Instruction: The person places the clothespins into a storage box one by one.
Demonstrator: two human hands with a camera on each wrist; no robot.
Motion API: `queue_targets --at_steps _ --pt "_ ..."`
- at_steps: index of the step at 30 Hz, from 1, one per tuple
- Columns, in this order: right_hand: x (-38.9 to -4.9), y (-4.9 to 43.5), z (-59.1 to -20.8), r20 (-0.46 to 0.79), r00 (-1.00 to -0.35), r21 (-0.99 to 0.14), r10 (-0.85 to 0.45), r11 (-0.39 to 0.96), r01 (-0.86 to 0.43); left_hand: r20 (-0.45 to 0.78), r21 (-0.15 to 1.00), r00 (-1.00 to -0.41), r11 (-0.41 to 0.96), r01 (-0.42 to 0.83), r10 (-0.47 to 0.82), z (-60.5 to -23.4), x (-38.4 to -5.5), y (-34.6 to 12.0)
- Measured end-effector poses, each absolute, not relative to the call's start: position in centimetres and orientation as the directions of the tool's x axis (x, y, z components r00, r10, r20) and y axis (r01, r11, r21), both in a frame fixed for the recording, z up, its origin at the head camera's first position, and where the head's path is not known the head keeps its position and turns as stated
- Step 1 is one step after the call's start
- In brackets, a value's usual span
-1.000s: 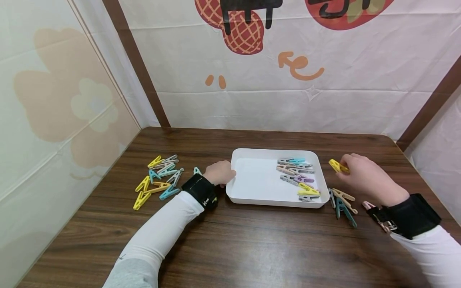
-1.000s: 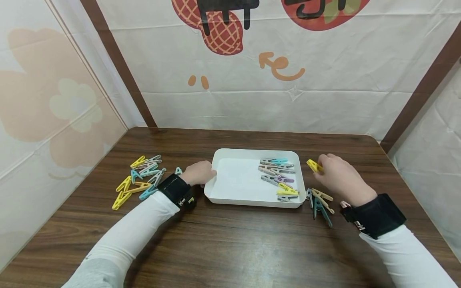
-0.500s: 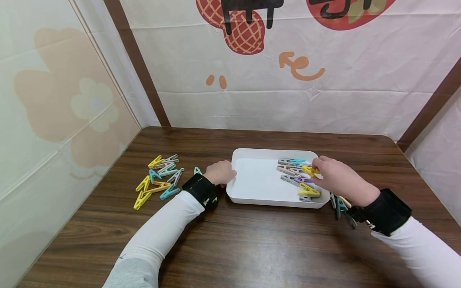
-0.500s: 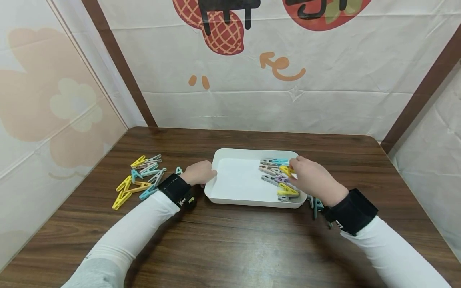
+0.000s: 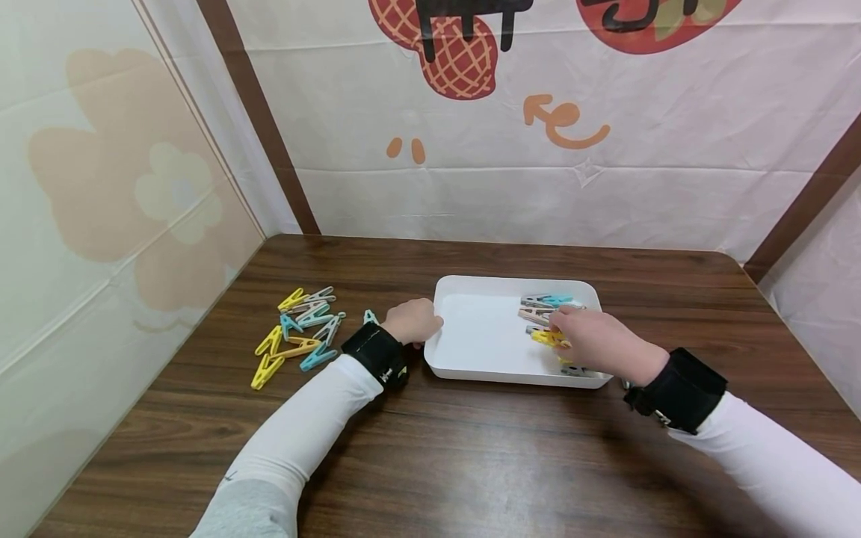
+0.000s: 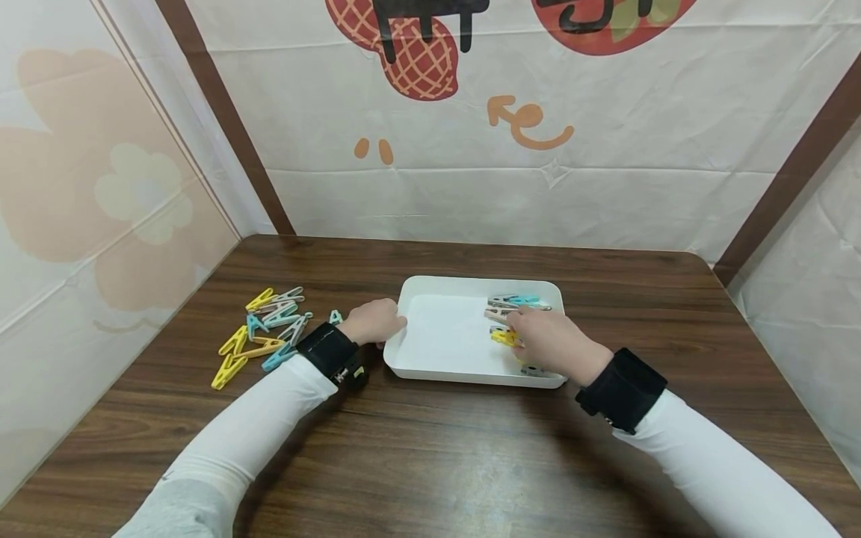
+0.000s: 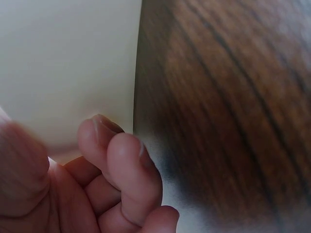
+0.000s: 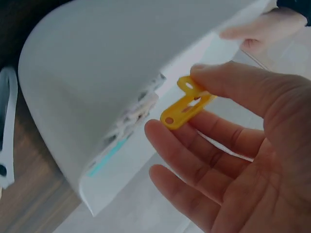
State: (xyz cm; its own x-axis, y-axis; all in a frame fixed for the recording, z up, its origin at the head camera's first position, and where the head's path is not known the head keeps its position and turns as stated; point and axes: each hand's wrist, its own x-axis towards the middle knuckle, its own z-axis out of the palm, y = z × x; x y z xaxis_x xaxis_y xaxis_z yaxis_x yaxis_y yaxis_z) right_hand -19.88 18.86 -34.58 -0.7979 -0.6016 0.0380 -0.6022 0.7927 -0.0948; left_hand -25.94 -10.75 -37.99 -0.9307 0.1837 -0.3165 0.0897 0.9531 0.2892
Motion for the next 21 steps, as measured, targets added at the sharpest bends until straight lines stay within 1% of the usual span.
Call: queue_targets --at_steps 5,10,16,21 --pt "-20.2 18.3 -35.4 -0.007 -0.764 -0.074 -0.645 0.762 -0.643 -0.318 0.284 -0.93 0.954 0.091 0.184 -38.0 -25.9 -10.7" --pt "-20.3 18.1 -35.9 -0.029 -0.747 -0.086 -0.664 0.747 -0.66 -0.315 0.288 -0.931 0.953 0.094 0.187 -38.0 -25.9 -10.7" --pt "-20.4 18.1 -36.2 -0.056 -0.759 -0.089 -0.649 0.761 -0.643 -0.305 0.291 -0.932 0.951 0.103 0.194 -37.9 -25.8 -10.7" --pt "-20.4 18.0 -36.1 -0.021 -0.771 -0.032 -0.637 0.771 -0.636 -0.303 0.296 -0.932 0.949 0.105 0.198 -37.9 -25.7 -10.8"
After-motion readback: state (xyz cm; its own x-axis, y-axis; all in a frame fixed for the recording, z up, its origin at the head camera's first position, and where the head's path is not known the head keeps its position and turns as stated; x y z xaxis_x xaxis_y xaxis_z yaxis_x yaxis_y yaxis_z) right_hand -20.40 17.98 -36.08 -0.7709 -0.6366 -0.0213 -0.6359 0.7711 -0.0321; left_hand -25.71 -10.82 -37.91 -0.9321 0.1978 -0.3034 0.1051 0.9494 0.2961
